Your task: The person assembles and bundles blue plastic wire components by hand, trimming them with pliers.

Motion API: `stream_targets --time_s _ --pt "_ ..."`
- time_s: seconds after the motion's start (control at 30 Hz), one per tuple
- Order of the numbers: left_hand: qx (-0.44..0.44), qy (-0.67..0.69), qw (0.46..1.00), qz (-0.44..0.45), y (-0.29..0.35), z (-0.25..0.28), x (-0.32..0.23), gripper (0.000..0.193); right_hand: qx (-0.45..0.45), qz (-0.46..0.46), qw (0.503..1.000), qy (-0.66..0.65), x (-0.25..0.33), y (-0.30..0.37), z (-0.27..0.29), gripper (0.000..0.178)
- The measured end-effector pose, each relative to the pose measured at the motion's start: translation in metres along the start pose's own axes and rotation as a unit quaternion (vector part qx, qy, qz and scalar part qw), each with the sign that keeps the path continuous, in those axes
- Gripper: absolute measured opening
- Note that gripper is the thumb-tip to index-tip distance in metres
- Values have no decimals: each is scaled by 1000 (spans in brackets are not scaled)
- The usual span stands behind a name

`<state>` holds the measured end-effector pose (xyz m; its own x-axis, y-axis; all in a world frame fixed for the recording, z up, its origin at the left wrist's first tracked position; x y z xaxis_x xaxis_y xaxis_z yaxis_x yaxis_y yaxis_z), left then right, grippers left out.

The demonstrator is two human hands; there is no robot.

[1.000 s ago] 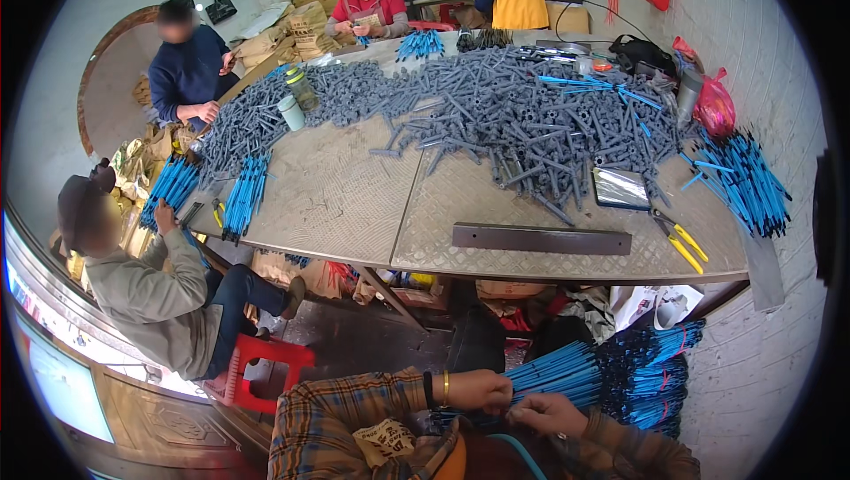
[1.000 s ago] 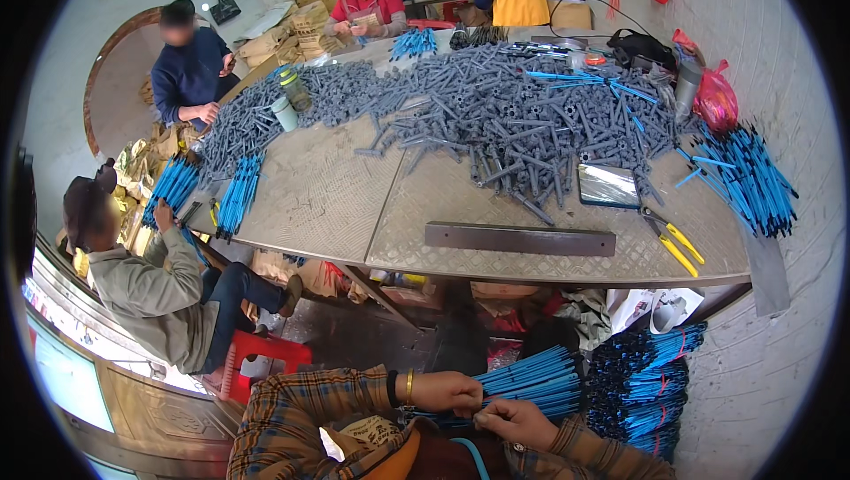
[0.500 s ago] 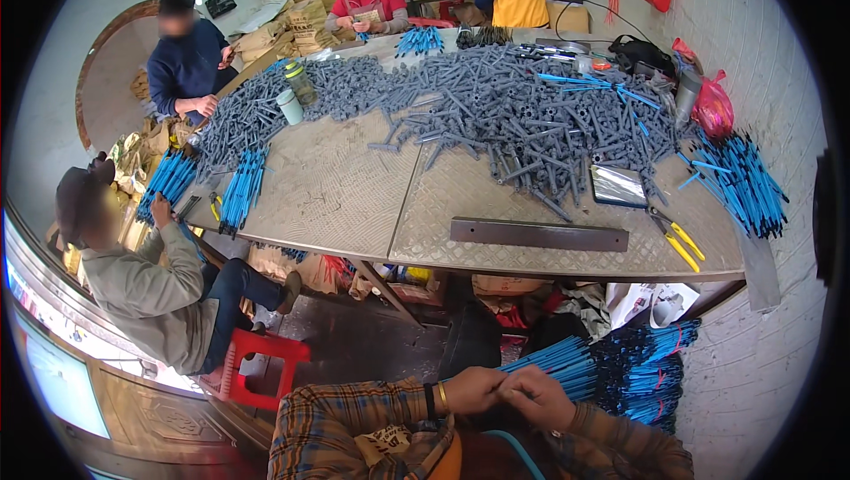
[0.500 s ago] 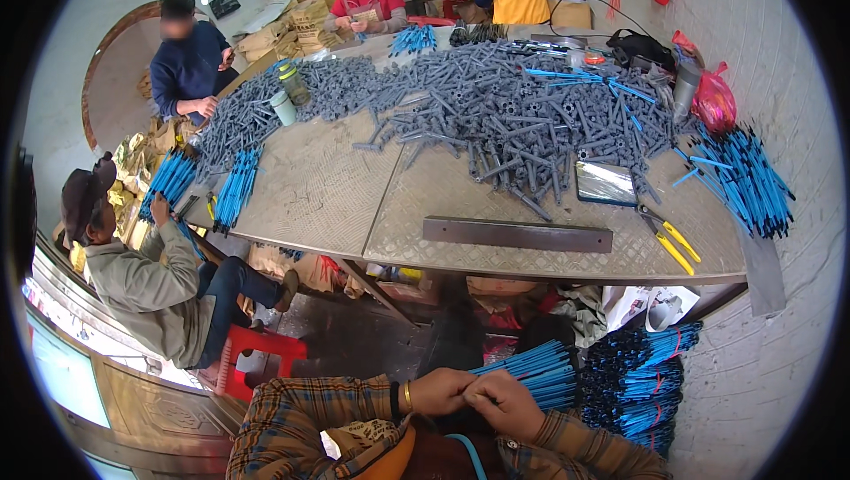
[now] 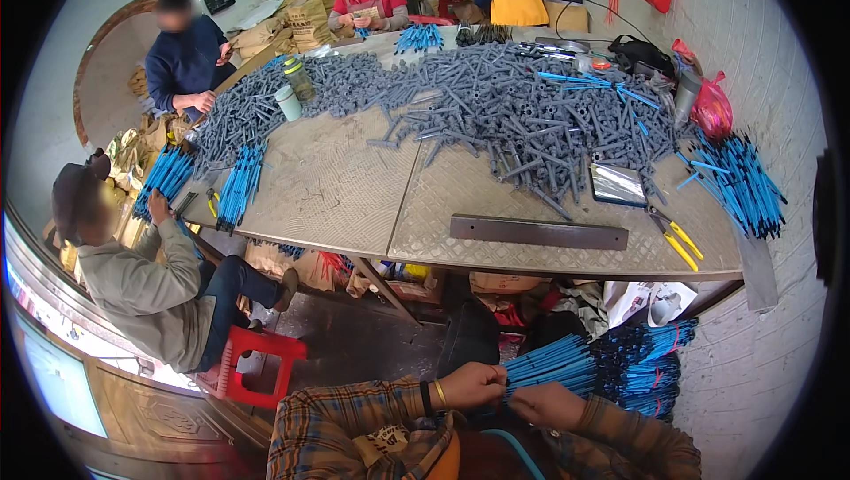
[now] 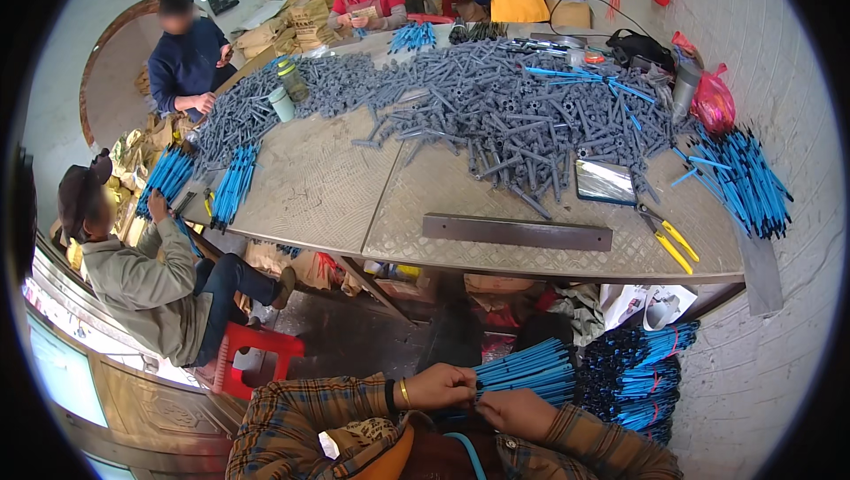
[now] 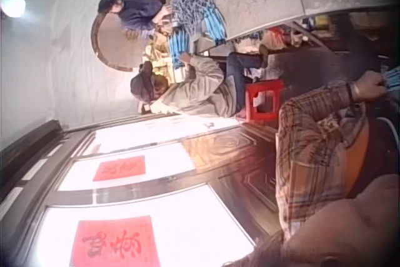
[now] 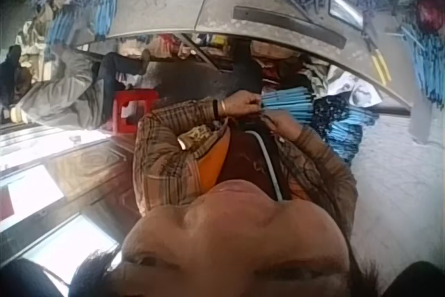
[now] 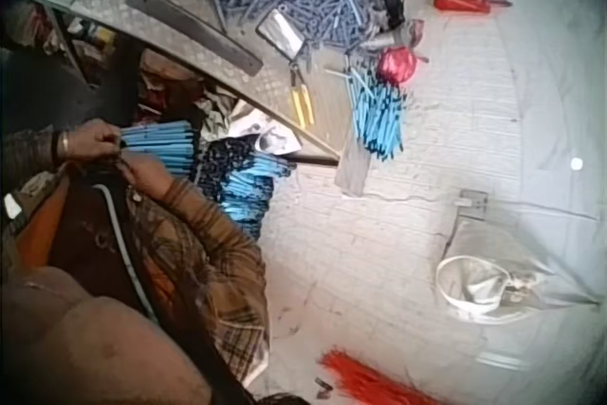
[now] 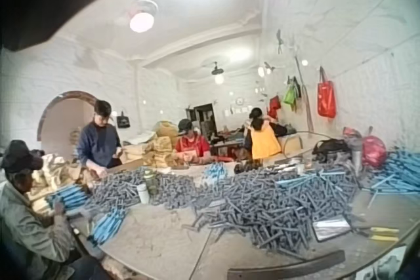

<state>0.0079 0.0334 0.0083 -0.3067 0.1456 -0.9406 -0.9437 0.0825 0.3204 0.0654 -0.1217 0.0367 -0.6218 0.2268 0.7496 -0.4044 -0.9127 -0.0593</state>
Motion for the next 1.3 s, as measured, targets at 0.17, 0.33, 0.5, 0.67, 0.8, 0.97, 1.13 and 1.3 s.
stream_targets --time_s 0.17,0.33,0.5,0.67,0.8,0.97,1.13,1.3 --pt "-12 -52 999 -10 -4 -2 10 9 71 41 997 7 5 1 -8 14" --pt "22 35 999 4 -9 -1 19 12 154 78 979 112 9 -8 -14 11" --pt "32 0 999 14 -5 4 3 14 156 86 978 108 3 -8 -19 11" --pt "-20 -153 975 -161 0 0 0 12 118 80 982 122 -2 -7 -12 10" --pt "-55 -225 924 -304 8 -5 1 14 74 119 978 152 -3 -21 12 12" --pt "-45 -306 879 -364 10 -7 1 16 25 164 982 92 -28 -42 16 16" --pt "-120 -343 830 -422 7 -2 -11 17 34 133 990 27 -53 -52 5 22" --pt "-214 -346 810 -423 6 -4 -14 24 58 116 992 -5 -53 -60 10 27"
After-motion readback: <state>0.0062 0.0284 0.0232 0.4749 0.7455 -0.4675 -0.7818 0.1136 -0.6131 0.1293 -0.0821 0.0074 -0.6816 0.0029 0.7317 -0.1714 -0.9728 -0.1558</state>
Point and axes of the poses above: each hand's wrist, its own y-axis away from the middle knuckle, its own z-axis out of the back of the hand, x = y × z, the point moved 3 cm from there along -y, towards the middle knuckle, and after that the axes turned 13 degrees about -x, right-handed, at the moved point
